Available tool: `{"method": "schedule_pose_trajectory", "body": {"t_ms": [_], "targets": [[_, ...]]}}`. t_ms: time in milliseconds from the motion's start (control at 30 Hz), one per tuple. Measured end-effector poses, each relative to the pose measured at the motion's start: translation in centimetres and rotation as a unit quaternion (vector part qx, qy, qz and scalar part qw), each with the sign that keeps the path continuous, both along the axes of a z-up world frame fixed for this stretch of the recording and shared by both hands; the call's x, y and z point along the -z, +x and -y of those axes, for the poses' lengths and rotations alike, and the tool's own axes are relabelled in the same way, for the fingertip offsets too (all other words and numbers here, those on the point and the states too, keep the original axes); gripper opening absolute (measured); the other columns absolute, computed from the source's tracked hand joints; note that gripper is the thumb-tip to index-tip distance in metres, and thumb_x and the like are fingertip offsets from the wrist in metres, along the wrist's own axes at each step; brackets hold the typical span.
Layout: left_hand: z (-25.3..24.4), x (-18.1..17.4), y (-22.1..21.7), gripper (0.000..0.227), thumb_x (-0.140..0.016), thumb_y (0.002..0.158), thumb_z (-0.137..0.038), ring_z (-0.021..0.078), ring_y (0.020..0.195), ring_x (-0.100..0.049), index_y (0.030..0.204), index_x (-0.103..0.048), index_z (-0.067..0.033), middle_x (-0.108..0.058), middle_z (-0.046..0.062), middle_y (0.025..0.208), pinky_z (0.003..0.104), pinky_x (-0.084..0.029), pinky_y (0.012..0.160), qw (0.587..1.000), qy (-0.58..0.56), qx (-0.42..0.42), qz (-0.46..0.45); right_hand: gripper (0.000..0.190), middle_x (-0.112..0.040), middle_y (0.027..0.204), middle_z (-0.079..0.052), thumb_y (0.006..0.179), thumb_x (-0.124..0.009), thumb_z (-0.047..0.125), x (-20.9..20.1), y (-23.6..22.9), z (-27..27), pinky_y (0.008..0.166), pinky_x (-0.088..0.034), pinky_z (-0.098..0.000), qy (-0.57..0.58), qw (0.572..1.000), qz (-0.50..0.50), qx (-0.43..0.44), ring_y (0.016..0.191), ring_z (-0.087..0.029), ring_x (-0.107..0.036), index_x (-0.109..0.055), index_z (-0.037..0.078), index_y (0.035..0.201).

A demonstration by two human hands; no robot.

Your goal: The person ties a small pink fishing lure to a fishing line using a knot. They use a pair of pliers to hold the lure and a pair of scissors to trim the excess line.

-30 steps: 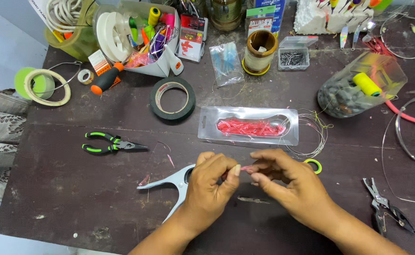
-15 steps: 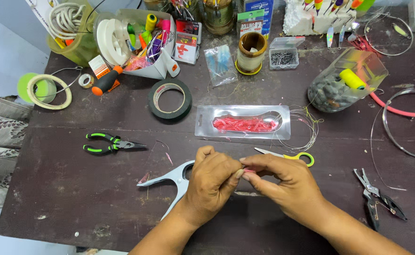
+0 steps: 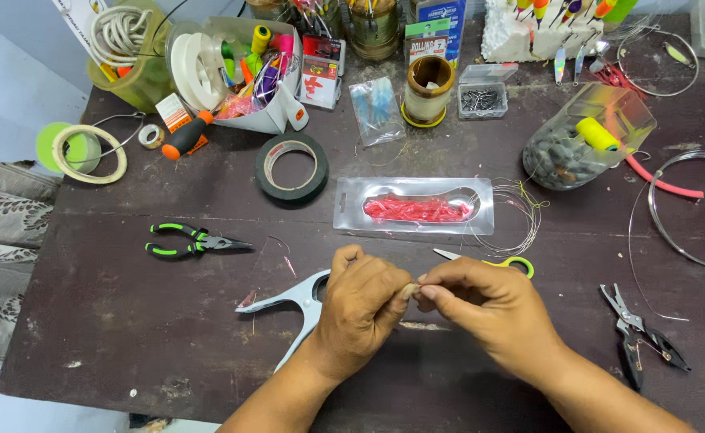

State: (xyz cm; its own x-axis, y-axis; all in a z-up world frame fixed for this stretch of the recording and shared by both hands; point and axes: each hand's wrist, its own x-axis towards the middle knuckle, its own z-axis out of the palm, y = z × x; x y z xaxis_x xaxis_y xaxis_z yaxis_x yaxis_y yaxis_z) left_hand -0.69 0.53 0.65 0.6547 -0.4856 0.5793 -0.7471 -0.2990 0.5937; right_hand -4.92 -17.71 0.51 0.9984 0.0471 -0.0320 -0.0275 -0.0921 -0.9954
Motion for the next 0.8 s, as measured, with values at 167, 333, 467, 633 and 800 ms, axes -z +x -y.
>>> {"method": "schedule_pose_trajectory", "body": {"t_ms": [167, 333, 467, 633, 800], "targets": [[0.1, 0.0, -0.1, 0.019, -0.045, 0.1, -0.019, 0.0193, 0.065, -0.049, 0.087, -0.055, -0.0101, -0.053, 0.001, 0.074, 0.037, -0.031, 0.08, 1.0, 0.004, 0.003, 0.01, 0.004, -0.071, 0.073, -0.006, 0.084, -0.068, 0.005, 0.1, -0.2, 0.0, 0.064, -0.053, -0.0231, 0.041, 0.999, -0.005, -0.003, 0.068, -0.011, -0.066, -0.071, 0.003, 0.085], [0.2, -0.2, -0.3, 0.02, -0.044, 0.1, -0.019, 0.0174, 0.064, -0.048, 0.085, -0.055, -0.0103, -0.054, -0.001, 0.073, 0.037, -0.031, 0.081, 1.0, -0.002, 0.003, 0.008, 0.003, -0.07, 0.075, -0.002, 0.081, -0.071, 0.006, -0.8, -0.5, -0.1, 0.06, -0.049, -0.0213, -0.024, 0.999, -0.003, 0.031, 0.067, -0.008, -0.061, -0.074, 0.005, 0.082], [0.1, -0.1, -0.5, 0.017, -0.045, 0.099, -0.017, 0.0188, 0.065, -0.048, 0.087, -0.054, -0.0105, -0.054, 0.0, 0.074, 0.038, -0.03, 0.081, 1.0, 0.006, 0.008, 0.008, 0.003, -0.071, 0.074, 0.001, 0.08, -0.07, 0.008, -0.9, -0.8, 0.0, 0.06, -0.051, -0.0197, -0.094, 0.994, 0.044, 0.029, 0.066, -0.005, -0.061, -0.073, 0.008, 0.078], [0.2, -0.3, -0.6, 0.02, -0.044, 0.1, -0.019, 0.0184, 0.062, -0.044, 0.085, -0.054, -0.0112, -0.05, -0.001, 0.07, 0.036, -0.03, 0.08, 1.0, 0.003, 0.011, -0.004, 0.007, -0.072, 0.078, 0.001, 0.085, -0.067, 0.013, -1.6, -0.8, -0.3, 0.062, -0.052, -0.0202, -0.143, 0.982, 0.124, 0.018, 0.067, -0.006, -0.063, -0.072, 0.009, 0.086], [0.1, -0.1, -0.8, 0.025, -0.04, 0.101, -0.025, 0.0202, 0.062, -0.045, 0.085, -0.053, -0.0113, -0.05, 0.0, 0.071, 0.036, -0.03, 0.077, 0.999, 0.032, -0.002, -0.032, 0.007, -0.07, 0.082, -0.003, 0.084, -0.065, 0.002, -2.3, -0.9, -0.4, 0.071, -0.051, -0.0247, -0.231, 0.94, 0.251, 0.023, 0.073, -0.013, -0.066, -0.068, 0.006, 0.089]]}}
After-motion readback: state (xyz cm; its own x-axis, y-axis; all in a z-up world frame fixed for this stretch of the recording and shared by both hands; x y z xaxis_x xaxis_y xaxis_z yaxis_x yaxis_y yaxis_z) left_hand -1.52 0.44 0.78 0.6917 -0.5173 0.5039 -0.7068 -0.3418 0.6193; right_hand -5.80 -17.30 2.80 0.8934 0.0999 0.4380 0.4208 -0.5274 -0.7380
